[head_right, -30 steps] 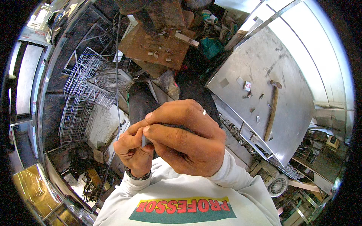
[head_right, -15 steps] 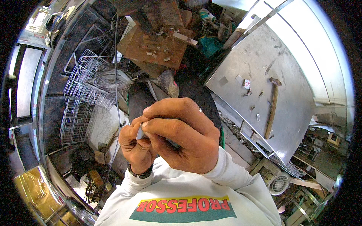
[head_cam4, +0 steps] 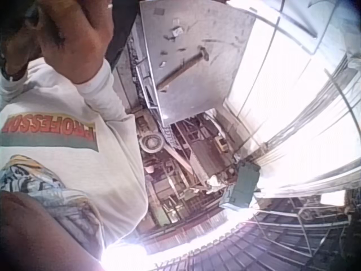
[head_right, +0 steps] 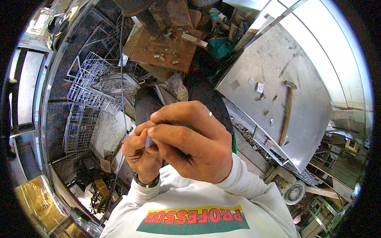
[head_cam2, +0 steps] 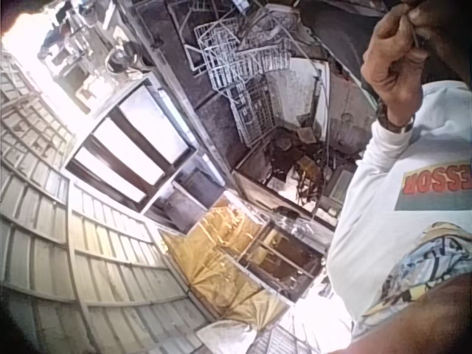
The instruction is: The person sits on the floor in a workshop and repeatedly picks up small metal pieces from a nearby surface, turns them over in their hands, and places them back down. The person handles the pieces one at a time without using any tools.
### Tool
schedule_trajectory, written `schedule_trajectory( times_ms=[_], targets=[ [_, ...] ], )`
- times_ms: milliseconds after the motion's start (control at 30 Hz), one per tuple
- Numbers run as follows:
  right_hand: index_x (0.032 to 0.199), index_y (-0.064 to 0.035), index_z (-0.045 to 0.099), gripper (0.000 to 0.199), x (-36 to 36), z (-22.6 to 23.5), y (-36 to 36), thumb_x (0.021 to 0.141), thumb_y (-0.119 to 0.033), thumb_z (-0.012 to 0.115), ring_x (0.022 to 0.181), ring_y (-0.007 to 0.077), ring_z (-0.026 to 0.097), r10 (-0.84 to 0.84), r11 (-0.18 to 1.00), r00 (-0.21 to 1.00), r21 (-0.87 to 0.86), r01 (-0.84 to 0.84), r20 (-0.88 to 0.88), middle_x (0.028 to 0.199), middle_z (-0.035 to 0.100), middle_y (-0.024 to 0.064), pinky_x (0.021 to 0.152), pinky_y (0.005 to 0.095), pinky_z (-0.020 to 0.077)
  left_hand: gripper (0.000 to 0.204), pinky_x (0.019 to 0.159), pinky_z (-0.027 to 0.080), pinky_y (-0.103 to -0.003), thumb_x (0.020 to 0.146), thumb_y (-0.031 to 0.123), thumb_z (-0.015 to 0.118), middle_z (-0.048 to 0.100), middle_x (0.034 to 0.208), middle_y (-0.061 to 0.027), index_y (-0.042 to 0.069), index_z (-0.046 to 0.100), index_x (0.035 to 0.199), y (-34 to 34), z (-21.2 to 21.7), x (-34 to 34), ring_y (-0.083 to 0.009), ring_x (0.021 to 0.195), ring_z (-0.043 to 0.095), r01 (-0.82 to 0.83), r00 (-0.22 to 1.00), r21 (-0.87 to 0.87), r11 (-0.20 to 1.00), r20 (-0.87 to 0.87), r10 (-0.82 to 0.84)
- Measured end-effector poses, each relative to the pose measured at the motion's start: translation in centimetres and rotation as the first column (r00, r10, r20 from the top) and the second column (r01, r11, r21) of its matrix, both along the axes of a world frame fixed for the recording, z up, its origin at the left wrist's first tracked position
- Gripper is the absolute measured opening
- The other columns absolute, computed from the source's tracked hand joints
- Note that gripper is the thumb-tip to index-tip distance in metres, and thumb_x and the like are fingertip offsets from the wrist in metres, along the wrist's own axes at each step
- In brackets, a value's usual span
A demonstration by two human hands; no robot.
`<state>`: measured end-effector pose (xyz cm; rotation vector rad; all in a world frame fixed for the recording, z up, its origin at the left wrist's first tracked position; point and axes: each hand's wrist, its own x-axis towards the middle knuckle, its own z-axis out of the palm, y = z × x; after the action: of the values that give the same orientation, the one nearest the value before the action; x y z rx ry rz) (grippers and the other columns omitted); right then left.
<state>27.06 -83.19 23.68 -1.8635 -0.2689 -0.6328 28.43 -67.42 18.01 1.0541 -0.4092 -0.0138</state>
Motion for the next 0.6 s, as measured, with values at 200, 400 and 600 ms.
schedule_trajectory(
  times_ms=[200, 400, 600],
  targets=[
    [0.098, -0.0048, 0.072, 0.023, 0.6, -0.2, -0.2, 0.077, 0.004, 0.078, 0.092, 0.0275, 0.069, 0.041, 0.998, 0.999, -0.047, -0.041, 0.008, 0.109, 0.069, 0.0132, 0.078, 0.0338, 0.0548, 0.023, 0.089, 0.058, -0.035, 0.093, 0.004, 0.074, 0.066, 0.127, -0.0304, -0.002, 0.07, 0.115, -0.1, 0.0, 0.1, -0.0262, 0.109, 0.07, -0.026, 1.0, -0.005, 1.0, -0.01, 0.026],
    [0.097, -0.004, 0.071, 0.02, 0.2, -1.6, 0.0, 0.079, 0.002, 0.077, 0.096, 0.0269, 0.07, 0.044, 0.979, 0.993, 0.202, -0.022, -0.107, 0.113, 0.068, 0.0155, 0.081, 0.0344, 0.0577, 0.029, 0.105, 0.052, -0.04, 0.098, 0.008, 0.07, 0.064, 0.133, -0.0274, -0.003, 0.063, 0.123, -0.4, -0.4, -0.2, -0.0279, 0.123, 0.064, 0.144, 0.913, -0.392, 0.909, -0.302, -0.275],
    [0.093, -0.0042, 0.071, 0.02, 0.8, -1.3, -0.8, 0.075, 0.0, 0.079, 0.097, 0.0302, 0.067, -0.064, 0.996, 0.996, -0.07, 0.06, -0.055, 0.113, 0.067, 0.0142, 0.082, 0.0385, 0.0554, 0.029, 0.1, 0.056, -0.04, 0.096, 0.007, 0.073, 0.069, 0.126, -0.0227, -0.005, 0.066, 0.122, 0.0, -1.2, 0.6, -0.0254, 0.112, 0.069, 0.183, 0.91, -0.331, 0.926, -0.299, -0.287]
  ],
)
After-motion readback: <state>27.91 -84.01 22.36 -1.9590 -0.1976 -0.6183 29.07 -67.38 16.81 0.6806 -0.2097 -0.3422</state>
